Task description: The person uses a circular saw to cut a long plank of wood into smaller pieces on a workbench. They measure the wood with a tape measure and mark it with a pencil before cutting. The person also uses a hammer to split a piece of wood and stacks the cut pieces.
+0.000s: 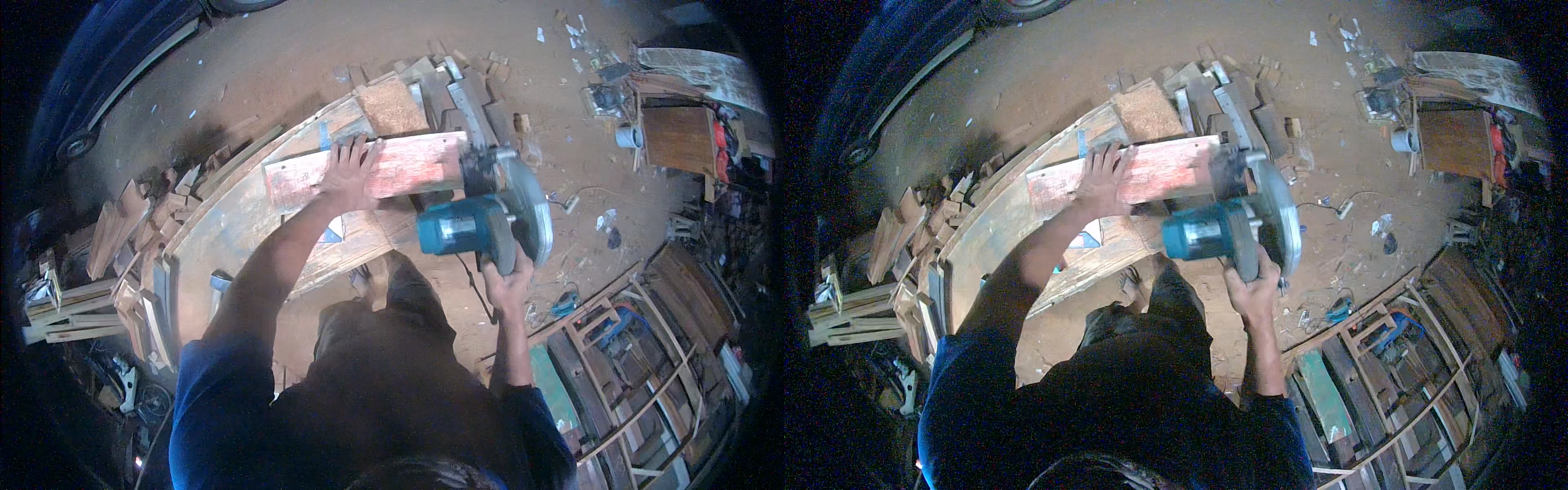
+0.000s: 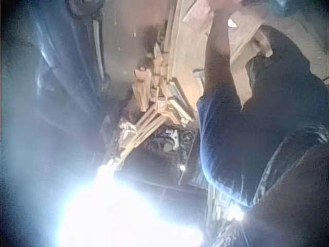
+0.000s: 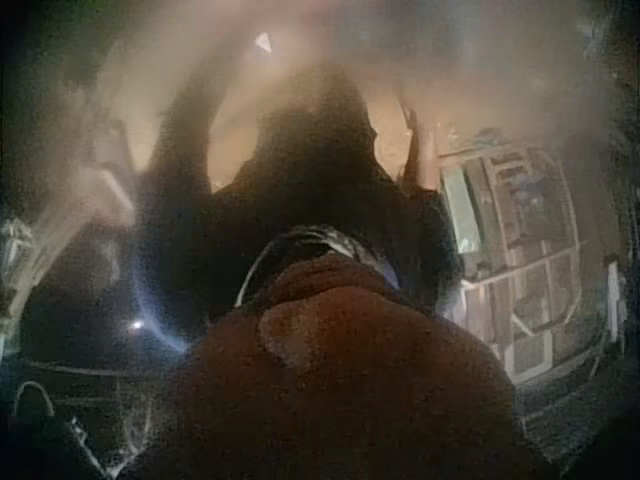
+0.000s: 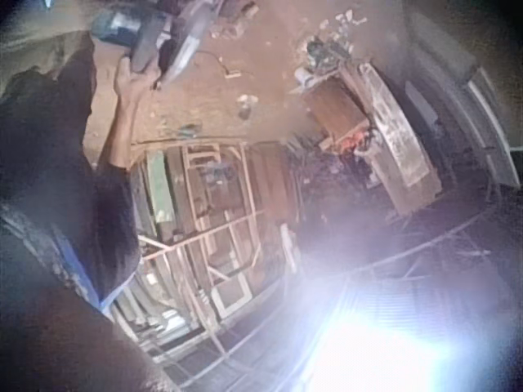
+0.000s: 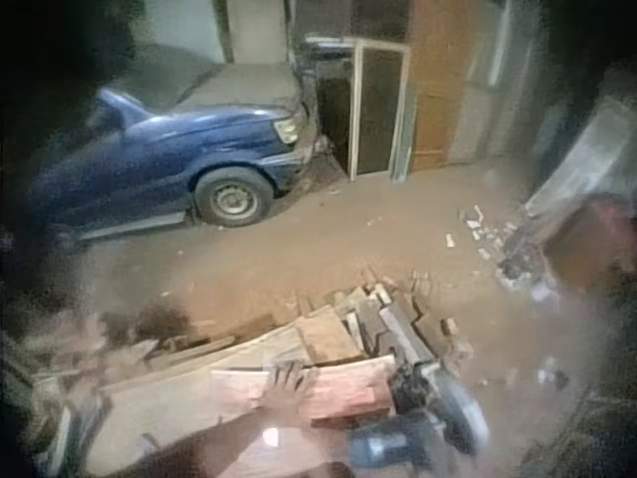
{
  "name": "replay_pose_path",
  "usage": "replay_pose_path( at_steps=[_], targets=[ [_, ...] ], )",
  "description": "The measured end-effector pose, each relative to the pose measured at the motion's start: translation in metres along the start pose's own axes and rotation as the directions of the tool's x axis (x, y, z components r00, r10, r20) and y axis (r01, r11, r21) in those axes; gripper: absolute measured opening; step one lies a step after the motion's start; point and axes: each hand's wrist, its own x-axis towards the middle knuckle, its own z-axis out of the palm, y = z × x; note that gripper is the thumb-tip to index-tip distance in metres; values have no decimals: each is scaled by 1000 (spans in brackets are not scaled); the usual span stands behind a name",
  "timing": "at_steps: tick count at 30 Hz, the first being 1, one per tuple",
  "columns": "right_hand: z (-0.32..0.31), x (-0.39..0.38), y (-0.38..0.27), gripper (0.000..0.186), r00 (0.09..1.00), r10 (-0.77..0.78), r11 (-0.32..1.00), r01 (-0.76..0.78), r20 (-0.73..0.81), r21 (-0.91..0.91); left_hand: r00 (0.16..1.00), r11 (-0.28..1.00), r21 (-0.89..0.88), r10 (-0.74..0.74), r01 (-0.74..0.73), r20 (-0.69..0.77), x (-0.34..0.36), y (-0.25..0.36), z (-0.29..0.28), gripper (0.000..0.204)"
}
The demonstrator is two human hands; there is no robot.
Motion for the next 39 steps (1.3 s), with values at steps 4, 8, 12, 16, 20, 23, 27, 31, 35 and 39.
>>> replay_pose_path(
  at_steps=[4,8,12,16,20,23,27,31,35,39],
  targets=[
    [-37,-24,4,32,970,242,970,-242,28,8,985,997,74,-35,23,170,-9,4,-29,136],
    [-43,-12,-13,42,988,64,982,-37,142,-185,944,968,27,-247,248,220,-48,-9,-86,126],
    [-16,29,-24,49,934,-146,886,270,326,-376,913,886,-226,-404,406,58,-132,-60,-112,123],
    [57,61,-70,39,822,-24,649,446,569,-616,804,484,-831,-589,274,-78,-268,-76,-129,127],
    [191,66,-41,37,706,40,332,658,707,-676,739,250,-967,-644,-42,-198,-404,-33,-152,134],
    [255,58,49,30,706,-263,21,685,657,-728,691,408,-913,-658,-8,-300,-490,-25,-137,139],
    [278,8,-22,34,721,73,104,681,689,-724,484,318,-916,-858,243,-170,-636,-3,-69,128],
    [250,24,-21,39,762,146,9,637,631,-771,344,311,-850,-924,425,-166,-717,4,-31,118],
    [262,-13,-34,37,784,49,18,619,619,-785,244,309,-913,-938,266,-246,-778,1,-15,124],
    [310,-50,-35,44,652,16,-81,757,758,-649,130,265,-914,-963,307,-235,-811,0,-21,131]
  ],
)
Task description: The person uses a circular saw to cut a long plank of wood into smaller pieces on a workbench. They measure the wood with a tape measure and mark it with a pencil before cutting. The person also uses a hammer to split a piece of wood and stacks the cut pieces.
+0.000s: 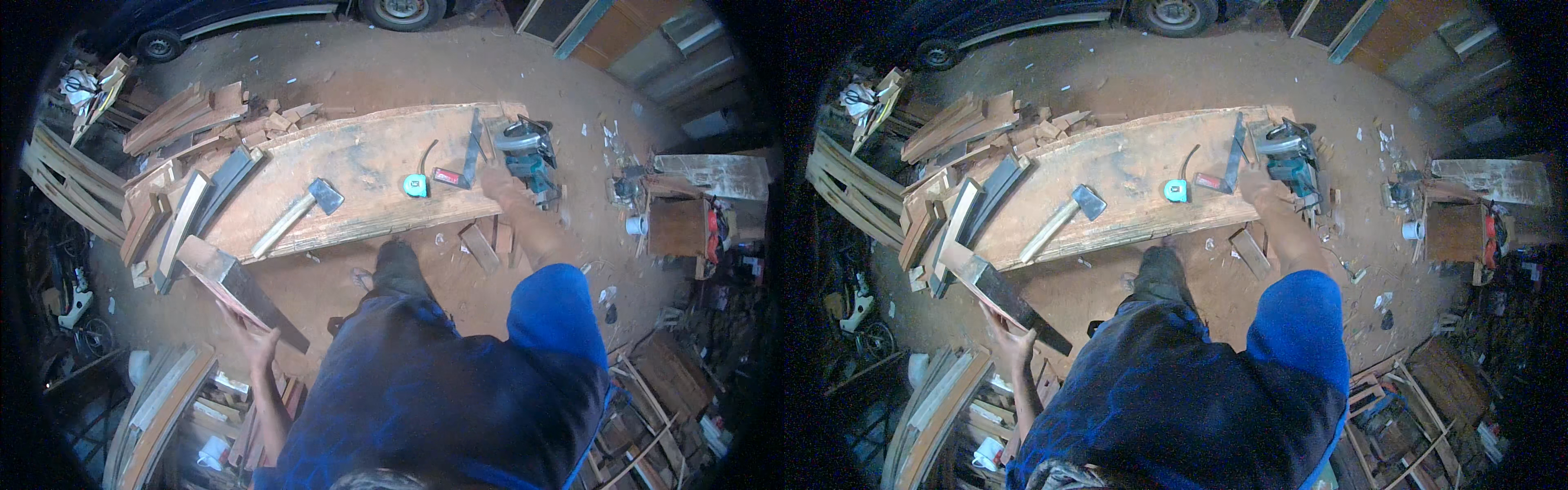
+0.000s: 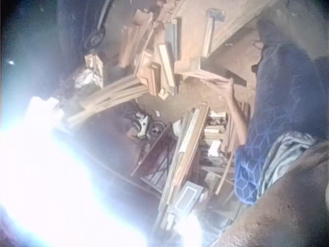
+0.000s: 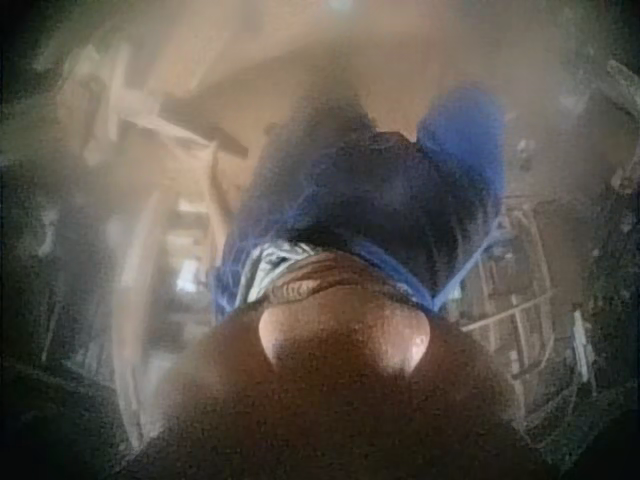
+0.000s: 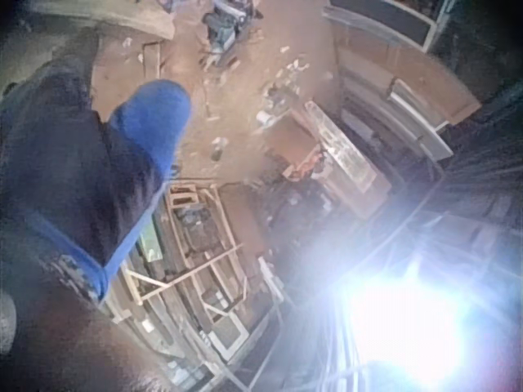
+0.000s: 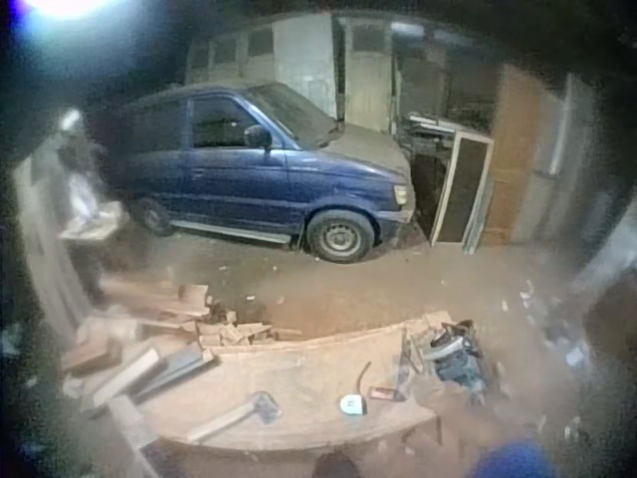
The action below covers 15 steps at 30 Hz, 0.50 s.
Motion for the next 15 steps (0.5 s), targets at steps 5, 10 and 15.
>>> replay_pose_path(
  at_steps=[5,10,15],
  targets=[
    [72,77,1,49,895,385,897,-306,-224,320,998,974,224,-32,21,48,21,-58,-14,133],
    [61,108,-48,49,837,518,812,-417,-175,409,998,991,122,-55,53,12,17,-89,-39,139],
    [45,117,-40,49,817,554,692,-560,162,456,991,976,176,-122,128,-44,13,-123,-60,141]
  ],
)
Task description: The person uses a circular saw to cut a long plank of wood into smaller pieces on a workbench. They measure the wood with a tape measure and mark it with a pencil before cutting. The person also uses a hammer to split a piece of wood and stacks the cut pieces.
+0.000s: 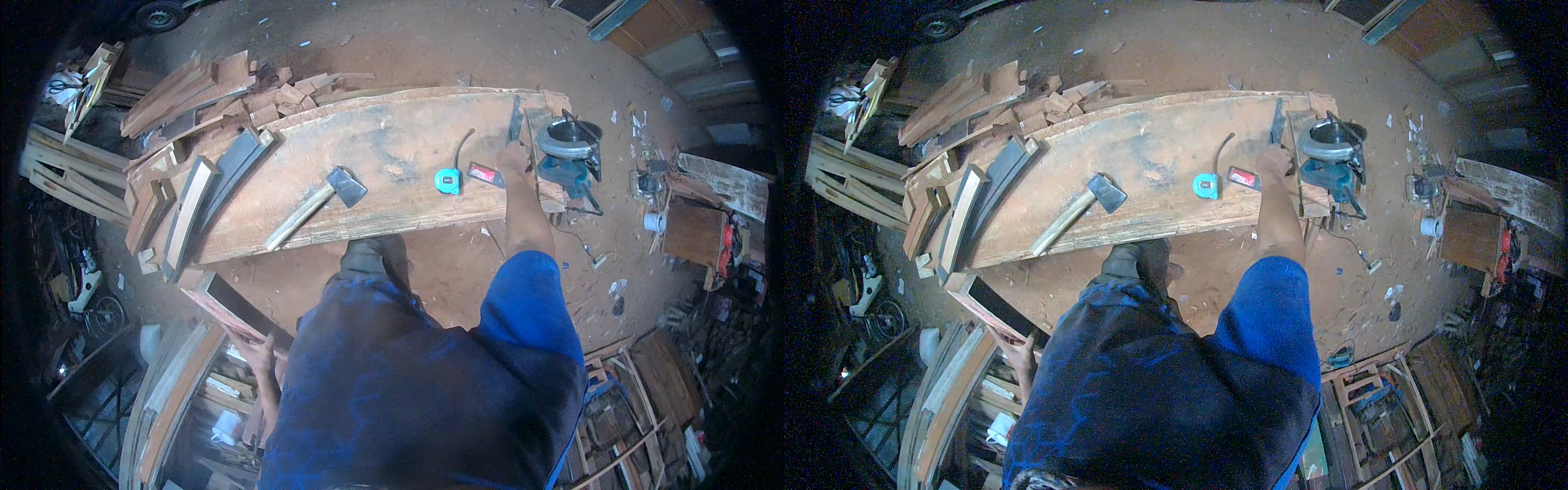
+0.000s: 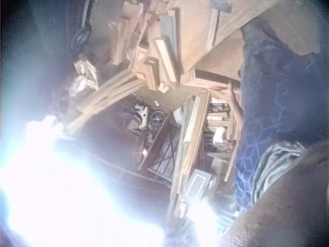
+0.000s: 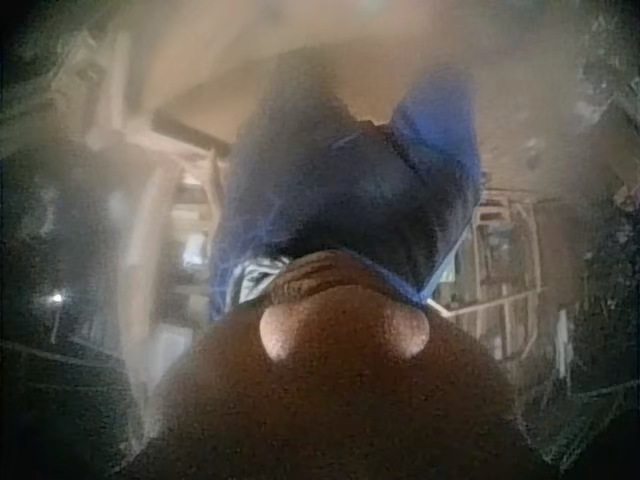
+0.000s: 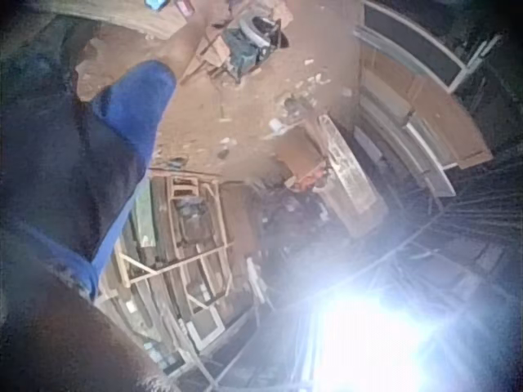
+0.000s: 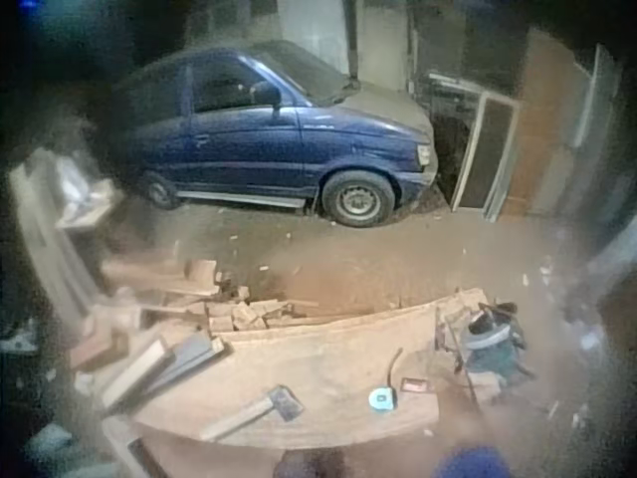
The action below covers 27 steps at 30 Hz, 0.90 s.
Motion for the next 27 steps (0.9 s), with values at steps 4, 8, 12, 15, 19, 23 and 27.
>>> replay_pose_path(
  at_steps=[4,8,12,15,19,23,27],
  targets=[
    [4,13,7,59,981,186,974,-176,-61,144,984,984,86,-149,158,-96,6,-6,-4,139],
    [17,23,14,72,962,243,954,-213,-127,212,959,958,132,-232,254,-163,14,-11,1,137],
    [9,18,-1,79,987,154,945,-162,49,285,932,948,73,-286,309,-224,0,-16,-2,134],
    [22,37,35,68,999,35,979,-38,18,202,933,932,143,-305,334,-191,8,-25,6,129],
    [15,14,5,57,996,-60,948,75,-58,308,917,921,131,-337,368,-213,-1,-70,-22,123],
    [16,31,12,49,927,-163,948,243,-338,208,921,932,-86,-361,352,-146,38,-95,-13,134],
    [-56,-28,-88,37,891,-143,867,323,-431,380,940,948,-71,-318,311,-125,49,-108,-48,136]
  ],
)
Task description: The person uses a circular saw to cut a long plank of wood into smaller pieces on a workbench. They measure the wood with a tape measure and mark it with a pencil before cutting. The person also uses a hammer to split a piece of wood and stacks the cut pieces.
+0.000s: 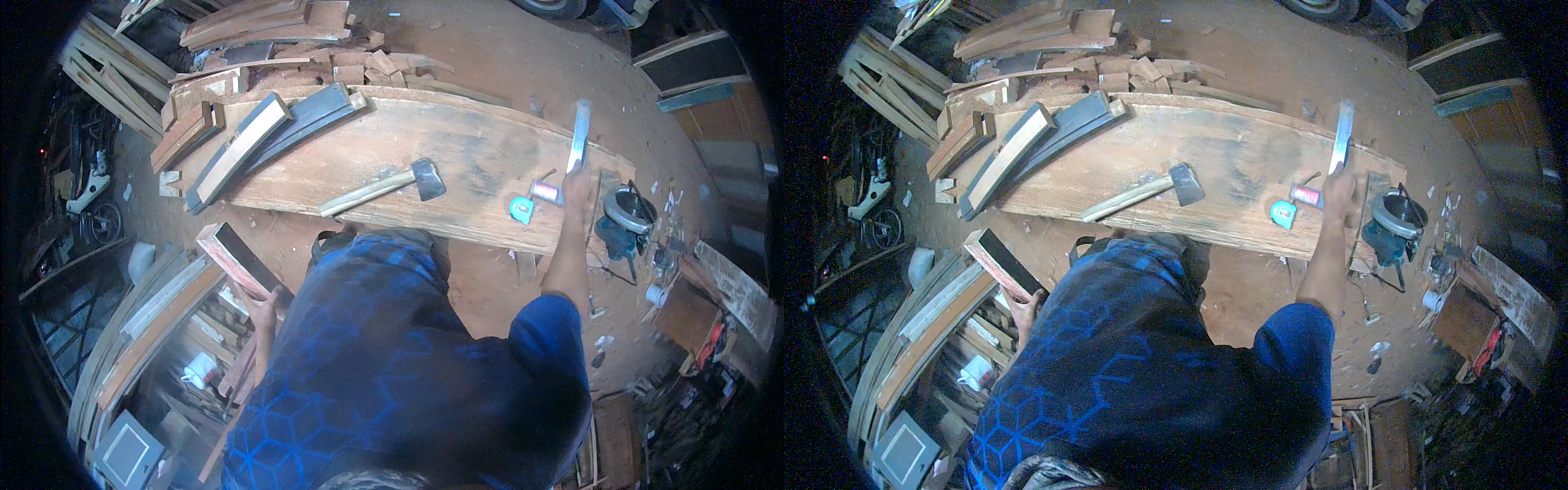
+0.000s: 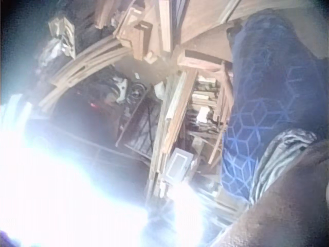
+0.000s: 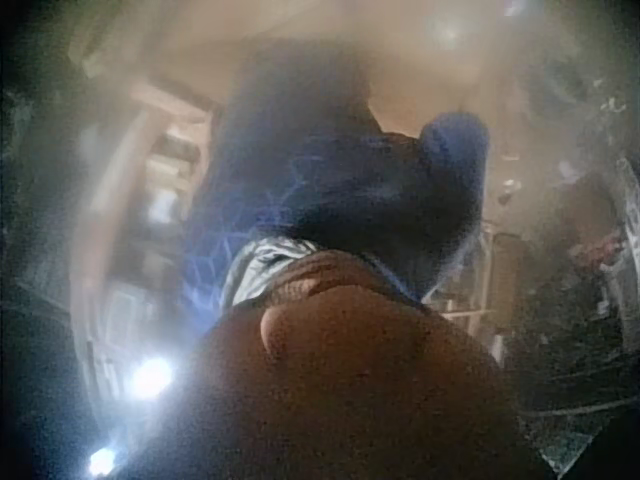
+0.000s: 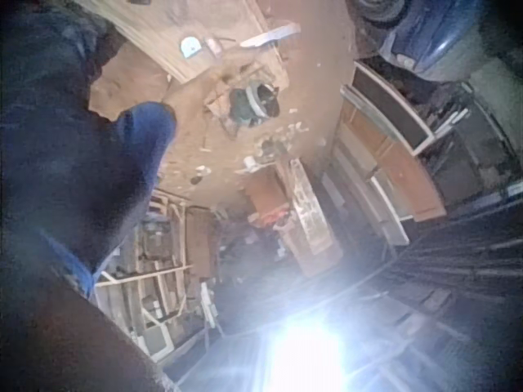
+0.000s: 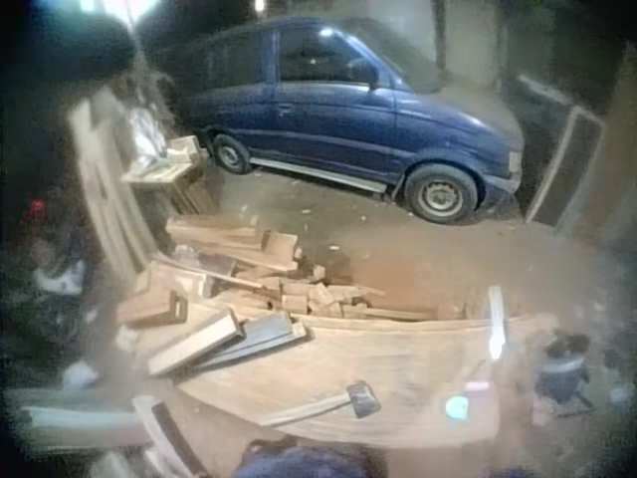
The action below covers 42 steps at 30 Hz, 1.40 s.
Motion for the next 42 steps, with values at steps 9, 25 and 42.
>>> replay_pose_path(
  at_steps=[9,25,42],
  targets=[
    [115,-143,-268,36,986,137,946,-159,95,283,982,980,115,148,-161,121,94,32,-27,141],
    [153,-142,-39,53,972,167,965,-126,168,-232,912,843,352,357,-408,202,176,76,-90,148],
    [99,-356,-589,74,434,-232,590,-649,870,481,924,-161,-918,190,363,332,346,110,-68,92]
  ],
)
